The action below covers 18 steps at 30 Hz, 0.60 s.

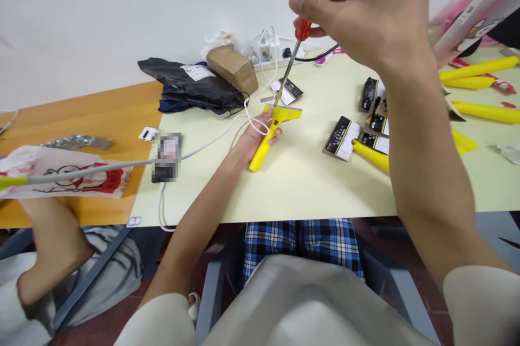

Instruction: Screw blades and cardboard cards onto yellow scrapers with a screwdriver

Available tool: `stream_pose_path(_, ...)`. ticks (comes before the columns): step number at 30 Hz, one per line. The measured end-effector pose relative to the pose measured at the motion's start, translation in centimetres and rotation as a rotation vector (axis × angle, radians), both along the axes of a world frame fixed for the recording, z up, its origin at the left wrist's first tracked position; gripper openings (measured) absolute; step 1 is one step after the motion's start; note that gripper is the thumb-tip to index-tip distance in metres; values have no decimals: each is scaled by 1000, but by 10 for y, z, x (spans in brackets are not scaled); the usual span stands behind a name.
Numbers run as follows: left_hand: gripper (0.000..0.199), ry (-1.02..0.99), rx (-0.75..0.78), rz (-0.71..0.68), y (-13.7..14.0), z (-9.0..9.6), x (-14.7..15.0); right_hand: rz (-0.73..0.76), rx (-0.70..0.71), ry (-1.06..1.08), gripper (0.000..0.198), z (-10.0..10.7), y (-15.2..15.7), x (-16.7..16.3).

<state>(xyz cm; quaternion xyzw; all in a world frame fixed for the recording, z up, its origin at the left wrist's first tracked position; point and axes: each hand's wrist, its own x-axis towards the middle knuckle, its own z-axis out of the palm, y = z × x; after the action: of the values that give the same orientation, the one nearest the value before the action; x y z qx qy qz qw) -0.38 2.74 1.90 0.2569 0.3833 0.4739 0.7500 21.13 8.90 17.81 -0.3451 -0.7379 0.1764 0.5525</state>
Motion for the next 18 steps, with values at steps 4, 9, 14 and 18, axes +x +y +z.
stream_pose_path(4,34,27,6,20,0,0,1,12,39,9,24,-1,4,-2)
stream_pose_path(9,35,47,41,53,-1,-6,1,32,55,64,33,-8,14,0)
stream_pose_path(14,35,36,93,39,-1,-11,-1,4,40,59,31,-9,17,3)
stream_pose_path(18,33,43,97,40,0,-13,-1,10,38,59,31,-8,15,1)
